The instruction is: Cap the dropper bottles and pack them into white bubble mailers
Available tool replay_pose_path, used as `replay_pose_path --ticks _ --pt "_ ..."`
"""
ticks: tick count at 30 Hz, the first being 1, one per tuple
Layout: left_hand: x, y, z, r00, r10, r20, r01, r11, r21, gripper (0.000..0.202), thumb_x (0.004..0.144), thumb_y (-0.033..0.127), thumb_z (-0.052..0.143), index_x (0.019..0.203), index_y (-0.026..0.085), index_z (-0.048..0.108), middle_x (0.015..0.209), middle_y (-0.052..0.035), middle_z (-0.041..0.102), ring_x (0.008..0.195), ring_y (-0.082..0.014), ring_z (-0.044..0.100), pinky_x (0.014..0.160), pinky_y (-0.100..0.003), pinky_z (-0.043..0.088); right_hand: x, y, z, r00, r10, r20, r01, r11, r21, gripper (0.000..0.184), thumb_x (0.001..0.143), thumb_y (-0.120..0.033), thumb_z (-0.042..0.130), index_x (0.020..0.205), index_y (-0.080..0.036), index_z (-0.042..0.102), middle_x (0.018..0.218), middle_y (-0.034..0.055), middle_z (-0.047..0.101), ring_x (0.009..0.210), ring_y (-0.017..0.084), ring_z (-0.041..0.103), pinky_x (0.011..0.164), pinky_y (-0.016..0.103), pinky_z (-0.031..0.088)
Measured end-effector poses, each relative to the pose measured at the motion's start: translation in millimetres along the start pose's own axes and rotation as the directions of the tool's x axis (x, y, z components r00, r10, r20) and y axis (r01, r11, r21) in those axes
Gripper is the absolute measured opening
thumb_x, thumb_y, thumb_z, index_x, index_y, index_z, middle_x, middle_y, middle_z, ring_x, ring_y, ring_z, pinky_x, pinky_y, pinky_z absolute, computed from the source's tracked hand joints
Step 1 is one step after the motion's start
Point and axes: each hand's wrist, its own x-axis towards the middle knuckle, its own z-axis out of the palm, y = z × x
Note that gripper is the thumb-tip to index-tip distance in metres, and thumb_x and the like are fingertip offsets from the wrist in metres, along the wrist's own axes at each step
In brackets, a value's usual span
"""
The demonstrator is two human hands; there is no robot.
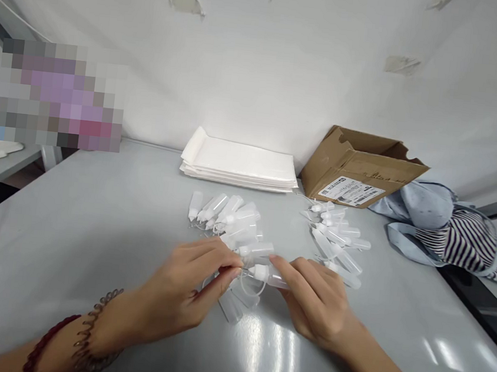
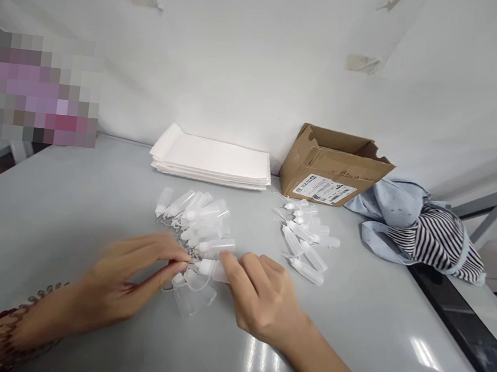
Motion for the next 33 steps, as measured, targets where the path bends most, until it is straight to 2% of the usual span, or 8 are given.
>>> replay_pose_path --ticks 7,22,27,33 --pt "-2.1 1.2 0.4 0.999 0.043 0.017 -0.043 0.999 -0.015 0.017 0.086 0.002 0.052 0.093 0.016 0.059 0.074 -0.0017 0.063 0.067 -0.0127 0.056 0.061 -0.025 0.049 -0.4 -3.2 -0.3 0.999 -0.031 -0.010 0.031 0.999 0.006 0.037 0.081 0.003 0.037 0.113 -0.006 0.053 0.060 0.0006 0.048 0.050 0.014 0.038 0.045 0.026 0.031" --pt "-8.3 -3.1 4.2 0.981 0.192 -0.011 -0.188 0.971 0.146 0.018 0.085 -0.001 0.054 0.098 0.012 0.057 0.080 -0.0038 0.065 0.074 -0.0152 0.056 0.070 -0.030 0.052 1.9 -4.3 -0.2 1.000 -0.013 0.011 0.013 0.999 0.032 0.033 0.080 0.004 0.040 0.109 -0.006 0.053 0.060 0.0007 0.049 0.049 0.014 0.040 0.045 0.026 0.034" --pt "-9.1 -4.5 5.7 0.977 0.211 -0.020 -0.204 0.962 0.180 0.017 0.085 -0.002 0.055 0.097 0.011 0.058 0.081 -0.0045 0.065 0.075 -0.0152 0.055 0.070 -0.030 0.053 2.7 -4.8 -1.5 1.000 0.006 0.027 -0.007 0.999 0.051 0.029 0.085 0.000 0.041 0.110 -0.008 0.052 0.063 0.0012 0.052 0.052 0.015 0.045 0.046 0.026 0.036" --pt "-10.9 -5.9 7.3 0.974 0.222 -0.035 -0.211 0.956 0.203 0.016 0.085 -0.002 0.055 0.096 0.010 0.058 0.082 -0.0053 0.065 0.077 -0.0159 0.056 0.071 -0.031 0.053 3.4 -4.7 -1.5 0.999 0.023 0.036 -0.026 0.996 0.086 0.022 0.091 -0.008 0.041 0.110 -0.008 0.052 0.062 0.0006 0.051 0.049 0.014 0.043 0.043 0.026 0.034"
